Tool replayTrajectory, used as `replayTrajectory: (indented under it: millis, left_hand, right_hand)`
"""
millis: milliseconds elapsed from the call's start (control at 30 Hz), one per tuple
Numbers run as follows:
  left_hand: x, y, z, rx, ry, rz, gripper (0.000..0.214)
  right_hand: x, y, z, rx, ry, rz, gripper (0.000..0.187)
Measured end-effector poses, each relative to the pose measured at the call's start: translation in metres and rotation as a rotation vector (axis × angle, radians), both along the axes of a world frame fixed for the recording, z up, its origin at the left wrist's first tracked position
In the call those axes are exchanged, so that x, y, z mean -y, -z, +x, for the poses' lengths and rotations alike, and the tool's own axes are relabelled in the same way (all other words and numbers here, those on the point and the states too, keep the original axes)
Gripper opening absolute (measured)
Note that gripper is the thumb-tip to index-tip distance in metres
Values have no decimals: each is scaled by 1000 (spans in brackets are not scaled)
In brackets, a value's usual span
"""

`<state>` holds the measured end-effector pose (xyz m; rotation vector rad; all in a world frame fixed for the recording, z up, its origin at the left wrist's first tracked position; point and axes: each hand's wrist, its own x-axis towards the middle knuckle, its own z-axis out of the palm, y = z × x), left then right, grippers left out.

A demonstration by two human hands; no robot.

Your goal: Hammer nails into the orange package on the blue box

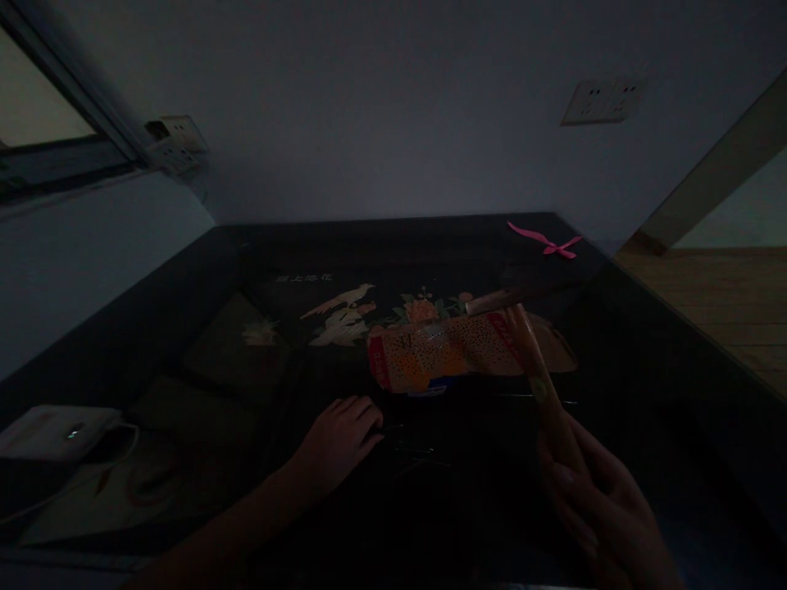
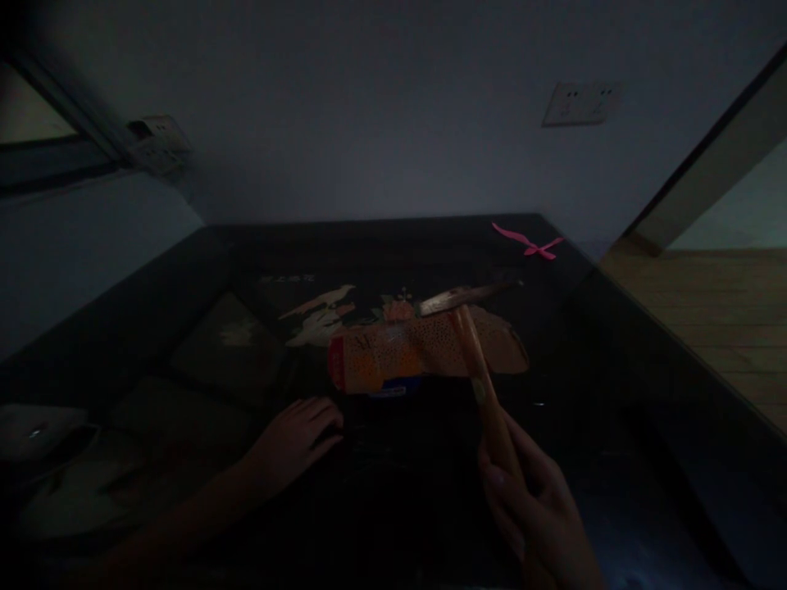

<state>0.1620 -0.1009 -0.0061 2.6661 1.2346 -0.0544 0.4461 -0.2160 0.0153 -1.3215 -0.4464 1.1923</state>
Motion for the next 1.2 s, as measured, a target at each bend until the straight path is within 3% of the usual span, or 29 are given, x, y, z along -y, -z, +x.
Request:
replayTrajectory:
  millis: [200, 467, 700, 967, 1200]
  left_hand:
    - [-4, -1, 3, 18, -13, 12, 8]
    - [-7, -4, -17, 484, -52, -117, 11]
    - [-4, -20, -13, 753, -140, -245, 8]
    - [-2, -19, -11, 768, -190, -447, 9]
    - [1, -27, -8, 922, -175, -577, 6]
  right_hand:
    - [0, 0, 1, 23, -12, -8, 63]
    - [0, 2, 1, 19, -35, -17, 66]
    - [1, 3, 1, 17, -51, -21, 68]
    - [1, 7, 2, 20, -69, -38, 76]
    - [0, 5, -4, 51, -61, -41, 67]
